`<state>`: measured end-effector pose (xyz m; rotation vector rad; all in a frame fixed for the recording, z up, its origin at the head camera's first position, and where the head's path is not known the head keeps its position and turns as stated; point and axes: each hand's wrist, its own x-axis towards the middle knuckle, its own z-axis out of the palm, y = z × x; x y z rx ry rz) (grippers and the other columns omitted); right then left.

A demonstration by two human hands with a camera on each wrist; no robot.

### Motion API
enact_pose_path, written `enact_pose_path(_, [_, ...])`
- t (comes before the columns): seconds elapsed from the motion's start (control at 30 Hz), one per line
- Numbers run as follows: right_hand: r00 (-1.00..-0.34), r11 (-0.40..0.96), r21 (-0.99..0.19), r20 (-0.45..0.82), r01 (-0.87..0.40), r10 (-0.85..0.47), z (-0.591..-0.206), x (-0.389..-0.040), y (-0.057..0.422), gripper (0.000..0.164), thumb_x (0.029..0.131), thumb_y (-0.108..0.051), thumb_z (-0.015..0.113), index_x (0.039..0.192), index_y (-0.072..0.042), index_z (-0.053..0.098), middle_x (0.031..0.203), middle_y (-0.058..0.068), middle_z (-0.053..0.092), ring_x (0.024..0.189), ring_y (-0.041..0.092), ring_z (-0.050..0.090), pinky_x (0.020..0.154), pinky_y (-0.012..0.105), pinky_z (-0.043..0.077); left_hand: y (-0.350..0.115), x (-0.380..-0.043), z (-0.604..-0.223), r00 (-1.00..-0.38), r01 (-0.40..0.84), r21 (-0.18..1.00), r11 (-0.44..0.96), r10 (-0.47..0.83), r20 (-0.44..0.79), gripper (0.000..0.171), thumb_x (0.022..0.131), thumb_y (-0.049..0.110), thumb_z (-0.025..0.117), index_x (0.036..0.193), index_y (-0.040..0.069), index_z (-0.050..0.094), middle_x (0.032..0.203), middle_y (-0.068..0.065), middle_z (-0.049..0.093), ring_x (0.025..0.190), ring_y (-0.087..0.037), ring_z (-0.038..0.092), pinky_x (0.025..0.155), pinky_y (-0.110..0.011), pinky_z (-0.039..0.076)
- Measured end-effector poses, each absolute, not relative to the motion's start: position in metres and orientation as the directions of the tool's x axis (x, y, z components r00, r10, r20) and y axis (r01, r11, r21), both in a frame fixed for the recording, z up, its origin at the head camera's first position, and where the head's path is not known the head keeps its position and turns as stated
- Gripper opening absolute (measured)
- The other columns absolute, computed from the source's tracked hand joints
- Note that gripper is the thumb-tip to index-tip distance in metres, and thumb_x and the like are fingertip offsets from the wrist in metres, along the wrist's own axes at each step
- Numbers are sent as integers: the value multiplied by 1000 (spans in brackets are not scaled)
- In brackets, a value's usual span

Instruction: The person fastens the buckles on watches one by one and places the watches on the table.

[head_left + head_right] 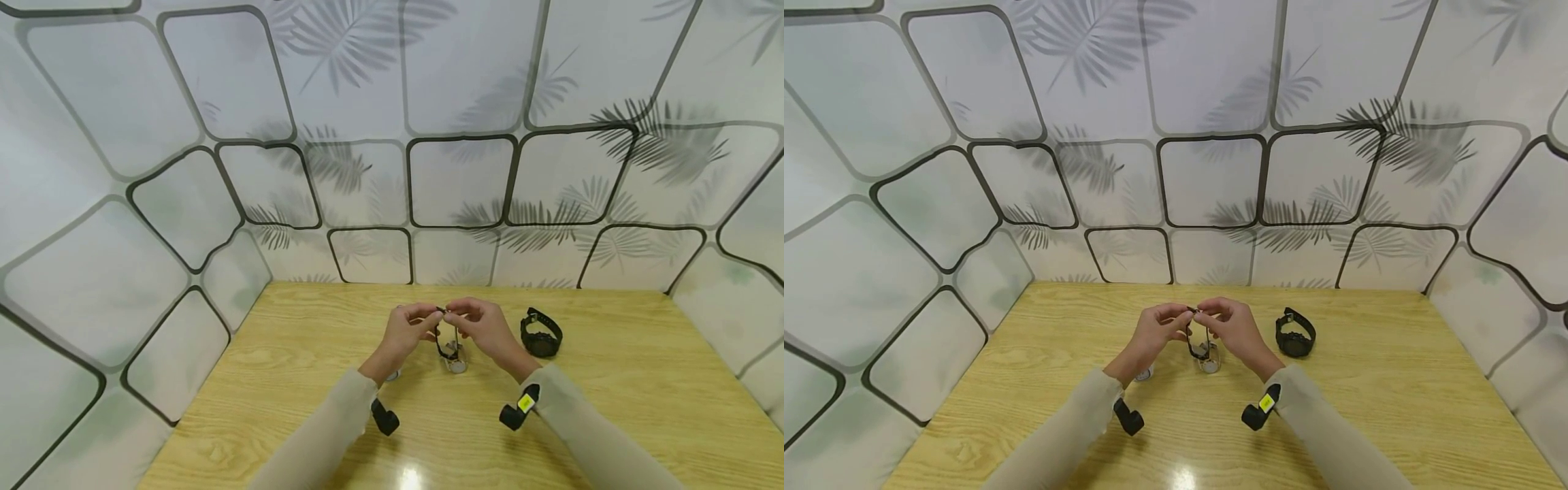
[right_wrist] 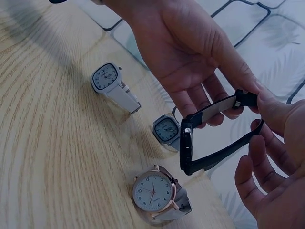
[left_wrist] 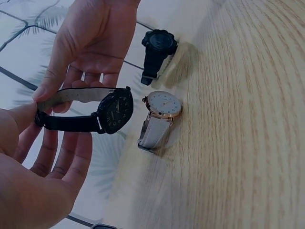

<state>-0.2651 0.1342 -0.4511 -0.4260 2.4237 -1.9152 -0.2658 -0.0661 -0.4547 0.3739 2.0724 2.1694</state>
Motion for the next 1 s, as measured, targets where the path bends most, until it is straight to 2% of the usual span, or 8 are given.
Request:
enact_pose_path(0.17, [-957, 207, -953, 170, -220, -233, -453, -266, 134, 38, 96, -31, 76, 123, -6, 71, 108, 10, 73, 84, 30, 67, 75, 52, 59, -66, -265, -455, -957, 67, 987, -144, 271, 104, 28, 100, 12, 69, 120, -7, 70, 108, -10, 72, 87, -20, 71, 86, -42, 61])
enact_pose_path(0.27, [-956, 207, -952, 176, -226, -236, -453, -265, 134, 37, 96, -31, 76, 124, -7, 71, 110, 10, 72, 84, 30, 68, 74, 47, 59, -65, -265, -454, -953, 61, 978, -197, 280, 116, 27, 100, 10, 68, 120, -8, 68, 107, -12, 72, 84, -20, 72, 88, -43, 61])
enact_pose_path(0.47, [-952, 202, -954, 165, -220, -259, -451, -262, 134, 36, 97, -30, 75, 128, -12, 69, 114, 11, 72, 91, 46, 66, 76, 54, 59, -67, -265, -451, -962, 63, 972, -225, 245, 120, 25, 100, 11, 69, 118, -6, 68, 115, -23, 68, 85, -19, 72, 90, -41, 60])
enact_pose_path(0.57, [-951, 210, -955, 151, -211, -271, -454, -261, 136, 36, 99, -30, 73, 129, -12, 68, 112, 11, 72, 92, 49, 64, 76, 55, 58, -70, -266, -448, -967, 71, 973, -222, 226, 122, 25, 101, 12, 68, 119, -5, 68, 116, -24, 67, 84, -19, 72, 91, -40, 59])
enact_pose_path(0.83, [-941, 193, -961, 129, -196, -314, -461, -261, 138, 40, 101, -33, 69, 132, -8, 68, 114, 13, 70, 93, 50, 63, 77, 56, 58, -76, -266, -447, -970, 59, 968, -244, 216, 114, 26, 101, 14, 69, 119, -6, 68, 109, -17, 68, 83, -19, 72, 90, -41, 60])
enact_pose_path(1.0, [-934, 189, -958, 145, -215, -326, -465, -260, 137, 41, 102, -29, 68, 134, -3, 66, 117, 25, 68, 86, 48, 62, 72, 52, 58, -76, -265, -448, -967, 49, 970, -239, 231, 106, 25, 100, 10, 69, 115, -9, 67, 103, -10, 69, 79, -19, 71, 87, -42, 61])
